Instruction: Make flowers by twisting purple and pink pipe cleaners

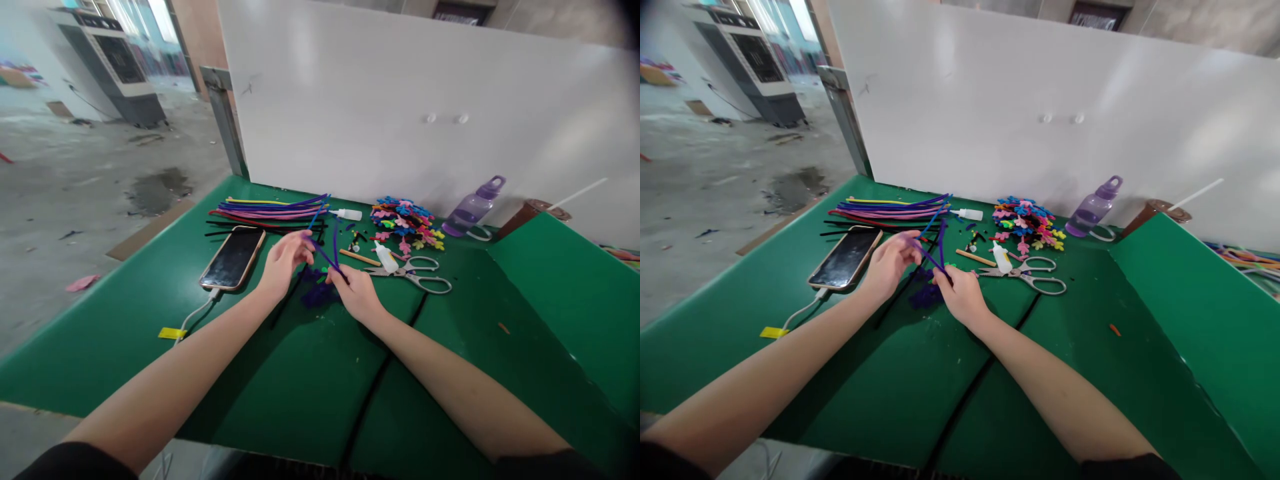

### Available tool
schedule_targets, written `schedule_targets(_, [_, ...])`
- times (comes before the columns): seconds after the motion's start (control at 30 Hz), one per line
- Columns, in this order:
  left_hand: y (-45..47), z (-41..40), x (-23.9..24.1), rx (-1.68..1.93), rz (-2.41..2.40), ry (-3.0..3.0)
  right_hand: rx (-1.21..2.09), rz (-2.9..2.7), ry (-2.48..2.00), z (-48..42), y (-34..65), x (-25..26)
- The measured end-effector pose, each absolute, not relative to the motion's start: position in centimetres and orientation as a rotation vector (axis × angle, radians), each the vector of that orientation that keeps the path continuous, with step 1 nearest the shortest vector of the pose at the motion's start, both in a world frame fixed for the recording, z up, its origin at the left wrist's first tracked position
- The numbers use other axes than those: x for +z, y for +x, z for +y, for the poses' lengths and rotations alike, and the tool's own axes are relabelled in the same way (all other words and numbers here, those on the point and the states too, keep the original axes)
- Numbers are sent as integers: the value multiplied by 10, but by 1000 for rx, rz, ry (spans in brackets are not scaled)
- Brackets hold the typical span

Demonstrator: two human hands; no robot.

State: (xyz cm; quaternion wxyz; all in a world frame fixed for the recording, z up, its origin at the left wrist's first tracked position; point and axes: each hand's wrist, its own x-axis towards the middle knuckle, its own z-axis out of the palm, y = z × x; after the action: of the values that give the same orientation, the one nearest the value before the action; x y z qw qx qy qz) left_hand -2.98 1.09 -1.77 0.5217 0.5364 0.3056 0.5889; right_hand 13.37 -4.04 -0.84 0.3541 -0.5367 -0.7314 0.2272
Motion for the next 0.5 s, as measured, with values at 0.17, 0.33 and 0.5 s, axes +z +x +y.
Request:
schedule_targets(0.17, [-26, -2, -7, 1091, 645, 1338, 671, -1906, -1322, -41, 134, -7])
schedule_targets(0.33, [-26, -5, -5, 1029, 627, 1303, 762, -1985, -1256, -44, 133, -4])
schedule_targets(0.5, [-26, -4, -6, 1060, 675, 1310, 789, -2089, -1204, -47, 132, -3])
